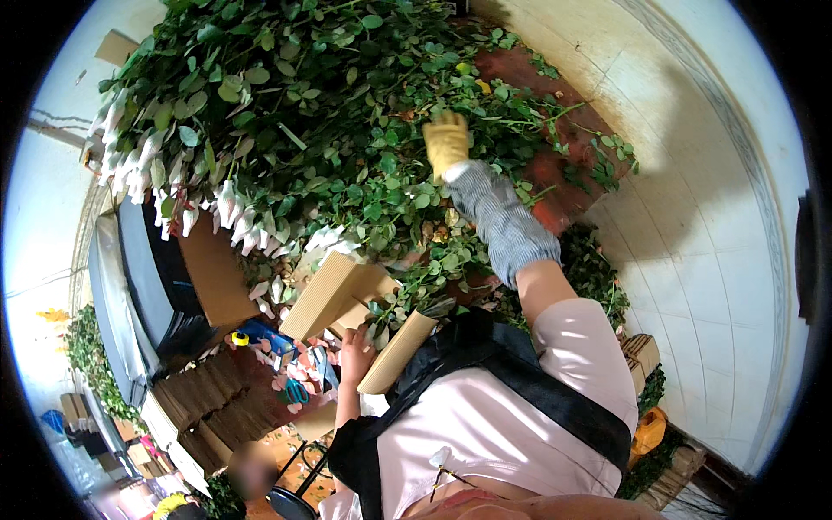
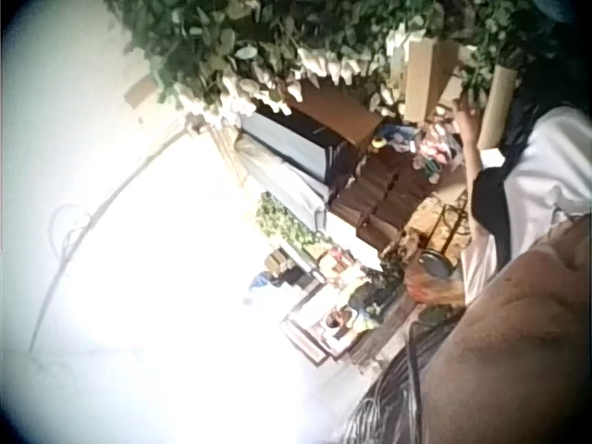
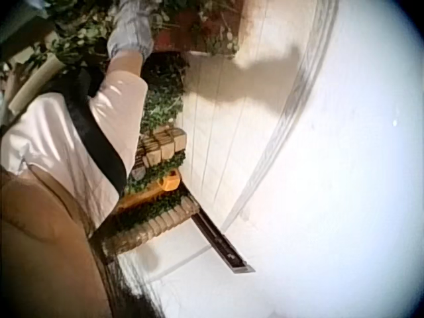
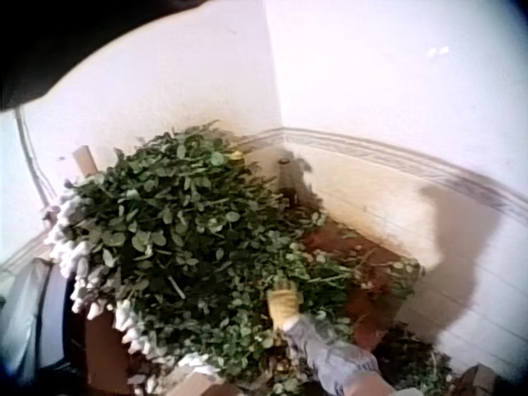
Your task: The person arranges artificial pink flowers and green leaves into a black plastic tray and a cardboard box. They use a stapler to secure the floral arrangement inside the cardboard box.
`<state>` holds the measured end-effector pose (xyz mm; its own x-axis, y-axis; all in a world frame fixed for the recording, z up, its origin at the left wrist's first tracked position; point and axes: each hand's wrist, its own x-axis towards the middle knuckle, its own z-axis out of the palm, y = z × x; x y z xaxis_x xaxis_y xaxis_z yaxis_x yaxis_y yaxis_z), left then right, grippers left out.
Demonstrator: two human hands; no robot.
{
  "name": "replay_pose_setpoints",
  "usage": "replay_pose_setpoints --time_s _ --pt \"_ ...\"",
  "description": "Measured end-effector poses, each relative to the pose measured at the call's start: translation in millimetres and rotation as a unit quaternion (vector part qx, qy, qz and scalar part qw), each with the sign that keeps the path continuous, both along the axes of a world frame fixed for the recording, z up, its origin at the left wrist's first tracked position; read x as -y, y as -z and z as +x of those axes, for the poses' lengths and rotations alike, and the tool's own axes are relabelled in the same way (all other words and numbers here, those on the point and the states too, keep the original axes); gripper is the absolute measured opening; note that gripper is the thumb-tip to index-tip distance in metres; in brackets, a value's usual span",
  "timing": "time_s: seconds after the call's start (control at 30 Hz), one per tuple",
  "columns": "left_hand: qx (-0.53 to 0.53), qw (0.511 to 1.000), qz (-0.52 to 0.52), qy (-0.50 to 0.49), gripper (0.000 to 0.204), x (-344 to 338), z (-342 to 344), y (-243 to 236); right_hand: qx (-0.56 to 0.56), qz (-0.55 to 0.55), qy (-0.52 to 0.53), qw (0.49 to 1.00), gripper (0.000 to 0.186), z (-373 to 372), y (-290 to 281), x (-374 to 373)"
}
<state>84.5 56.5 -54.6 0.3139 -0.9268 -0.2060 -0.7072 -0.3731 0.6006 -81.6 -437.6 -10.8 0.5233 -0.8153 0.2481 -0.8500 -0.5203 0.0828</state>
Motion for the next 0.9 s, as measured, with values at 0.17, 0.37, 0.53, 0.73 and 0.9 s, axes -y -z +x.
replay_pose_setpoints --time_s 0.17,0.37,0.53,0.73,0.9 --pt "-0.008 1.0 -0.009 0.007 0.054 4 -1 1 -0.059 0.002 -0.041 0.997 0.02 -37 36 30" --pt "-0.001 1.0 -0.024 -0.009 0.05 -3 -2 2 0.381 -0.111 -0.092 0.913 0.041 -64 -82 0" --pt "0.019 0.999 -0.029 -0.008 0.049 -5 0 12 0.116 -0.181 -0.155 0.964 0.046 -86 -136 -6" --pt "0.007 1.0 -0.024 -0.009 0.047 -7 2 13 0.237 -0.151 -0.112 0.953 0.059 -89 -155 -21" --pt "0.038 0.999 -0.014 0.009 0.05 8 1 17 0.066 -0.121 0.005 0.991 0.04 -94 -112 2"
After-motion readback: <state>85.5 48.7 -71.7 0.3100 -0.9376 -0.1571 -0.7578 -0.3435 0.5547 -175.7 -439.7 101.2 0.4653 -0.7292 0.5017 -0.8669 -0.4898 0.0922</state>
